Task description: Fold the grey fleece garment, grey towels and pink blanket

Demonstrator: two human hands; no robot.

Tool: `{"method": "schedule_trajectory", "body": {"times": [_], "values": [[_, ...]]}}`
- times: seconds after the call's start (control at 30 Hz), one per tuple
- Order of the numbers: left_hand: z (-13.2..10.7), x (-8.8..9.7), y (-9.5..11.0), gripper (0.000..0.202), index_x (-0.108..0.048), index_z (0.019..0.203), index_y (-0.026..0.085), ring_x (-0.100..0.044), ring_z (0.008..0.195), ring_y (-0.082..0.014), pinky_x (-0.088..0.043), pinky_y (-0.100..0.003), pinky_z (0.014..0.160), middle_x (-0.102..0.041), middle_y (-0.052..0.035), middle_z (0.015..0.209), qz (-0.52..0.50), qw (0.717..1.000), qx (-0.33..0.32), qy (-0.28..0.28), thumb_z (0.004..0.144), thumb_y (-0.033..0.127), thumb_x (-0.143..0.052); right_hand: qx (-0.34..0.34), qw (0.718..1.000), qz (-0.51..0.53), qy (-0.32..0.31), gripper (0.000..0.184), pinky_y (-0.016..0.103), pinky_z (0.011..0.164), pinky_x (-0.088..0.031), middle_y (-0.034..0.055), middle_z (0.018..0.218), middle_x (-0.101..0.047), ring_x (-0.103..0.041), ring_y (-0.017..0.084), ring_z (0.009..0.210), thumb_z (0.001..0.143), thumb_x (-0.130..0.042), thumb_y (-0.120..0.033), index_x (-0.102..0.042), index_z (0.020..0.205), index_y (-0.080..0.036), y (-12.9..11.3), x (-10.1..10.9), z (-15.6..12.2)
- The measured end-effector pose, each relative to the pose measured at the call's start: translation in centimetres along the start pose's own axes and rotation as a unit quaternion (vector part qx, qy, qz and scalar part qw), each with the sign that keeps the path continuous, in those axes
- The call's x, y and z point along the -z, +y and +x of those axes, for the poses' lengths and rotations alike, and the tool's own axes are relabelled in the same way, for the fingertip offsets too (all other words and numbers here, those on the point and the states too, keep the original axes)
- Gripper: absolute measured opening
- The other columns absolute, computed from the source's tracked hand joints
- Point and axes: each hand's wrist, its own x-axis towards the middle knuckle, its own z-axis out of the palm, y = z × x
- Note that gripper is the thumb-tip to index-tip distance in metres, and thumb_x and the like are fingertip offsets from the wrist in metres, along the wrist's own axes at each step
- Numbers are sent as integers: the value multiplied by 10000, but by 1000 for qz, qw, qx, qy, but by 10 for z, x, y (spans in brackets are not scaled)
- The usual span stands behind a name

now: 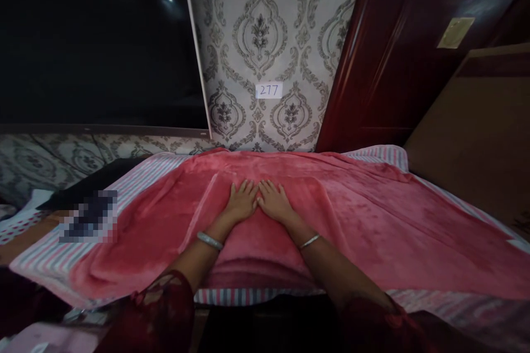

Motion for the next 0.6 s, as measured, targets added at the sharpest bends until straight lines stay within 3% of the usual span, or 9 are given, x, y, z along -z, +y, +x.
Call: {"method": "schedule_trajectory", "body": {"times": [0.1, 0.2, 0.47, 0.6], "values": [[-4, -19, -1, 572, -364, 1531, 188, -249, 1501, -338, -172, -682, 1169, -310, -140, 1615, 22, 1000, -2, 14, 972, 305, -334, 2, 1000, -12, -3, 574, 525, 1217, -111, 82, 1628, -264, -169, 232, 1519, 993, -330, -315, -344, 1549, -172, 6, -21, -3], [-5, -23, -2, 575, -359, 1535, 198, -255, 1499, -333, -180, -673, 1172, -315, -135, 1615, 28, 1000, -3, 14, 973, 314, -328, 2, 1000, -21, -4, 582, 514, 1218, -111, 84, 1633, -249, -162, 231, 1520, 999, -308, -331, -327, 1554, -157, 9, -25, -4], [-3, -7, -4, 582, -350, 1536, 183, -209, 1516, -321, -145, -646, 1190, -268, -141, 1632, 5, 1000, -9, -10, 976, 339, -353, -1, 999, -28, -26, 592, 504, 1223, -92, 82, 1647, -200, -127, 222, 1528, 1018, -307, -366, -280, 1569, -153, 5, -11, -6], [-19, 3, -8, 578, -367, 1527, 203, -198, 1521, -298, -166, -579, 1207, -274, -122, 1633, -33, 998, -19, -43, 980, 388, -381, 14, 997, -8, -73, 658, 506, 1219, -110, 106, 1653, -156, -117, 245, 1530, 1020, -317, -489, -251, 1578, -148, 4, 1, -28]]}}
